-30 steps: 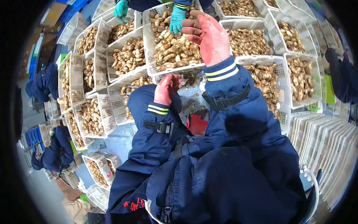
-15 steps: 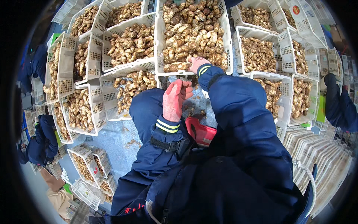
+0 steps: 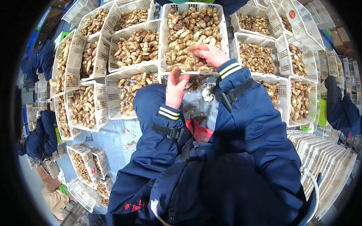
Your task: The person sorts ginger roots into plastic baskets. They pick up individual roots from a large pile, remove debris by hand, and place the cleaned items into specific baskets.
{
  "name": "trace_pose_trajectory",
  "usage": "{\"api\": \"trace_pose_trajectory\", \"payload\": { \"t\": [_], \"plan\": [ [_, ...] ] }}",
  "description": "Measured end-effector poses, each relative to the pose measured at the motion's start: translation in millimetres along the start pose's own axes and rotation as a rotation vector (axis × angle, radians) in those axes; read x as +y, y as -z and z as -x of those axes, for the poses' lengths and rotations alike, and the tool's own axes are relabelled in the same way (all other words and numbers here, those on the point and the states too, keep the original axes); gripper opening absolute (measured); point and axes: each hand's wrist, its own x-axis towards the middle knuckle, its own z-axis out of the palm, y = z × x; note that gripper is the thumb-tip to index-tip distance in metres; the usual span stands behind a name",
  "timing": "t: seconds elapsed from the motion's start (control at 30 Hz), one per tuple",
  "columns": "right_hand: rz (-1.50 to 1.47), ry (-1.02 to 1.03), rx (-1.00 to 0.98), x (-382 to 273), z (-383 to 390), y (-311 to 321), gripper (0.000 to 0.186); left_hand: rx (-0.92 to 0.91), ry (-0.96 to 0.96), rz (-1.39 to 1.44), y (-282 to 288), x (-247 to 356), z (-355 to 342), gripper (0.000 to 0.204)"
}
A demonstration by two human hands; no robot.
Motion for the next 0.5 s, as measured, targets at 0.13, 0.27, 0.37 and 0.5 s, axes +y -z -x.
{"api": "trace_pose_trajectory", "payload": {
  "t": [0.13,0.27,0.37,0.5],
  "plan": [
    [0.215,0.089,-0.116,-19,37,-16,0.033,-0.335,0.255,0.18,3,8,3,0.038],
    [0.107,0.136,0.153,-4,47,-18,0.033,-0.28,0.31,0.128,1,11,3,0.031],
    [-0.094,0.081,0.297,11,49,-19,0.036,-0.196,0.233,0.057,2,12,4,0.032],
    [-0.187,0.145,0.318,23,47,-21,0.038,-0.193,0.248,0.173,6,13,4,0.033]
  ]
}}
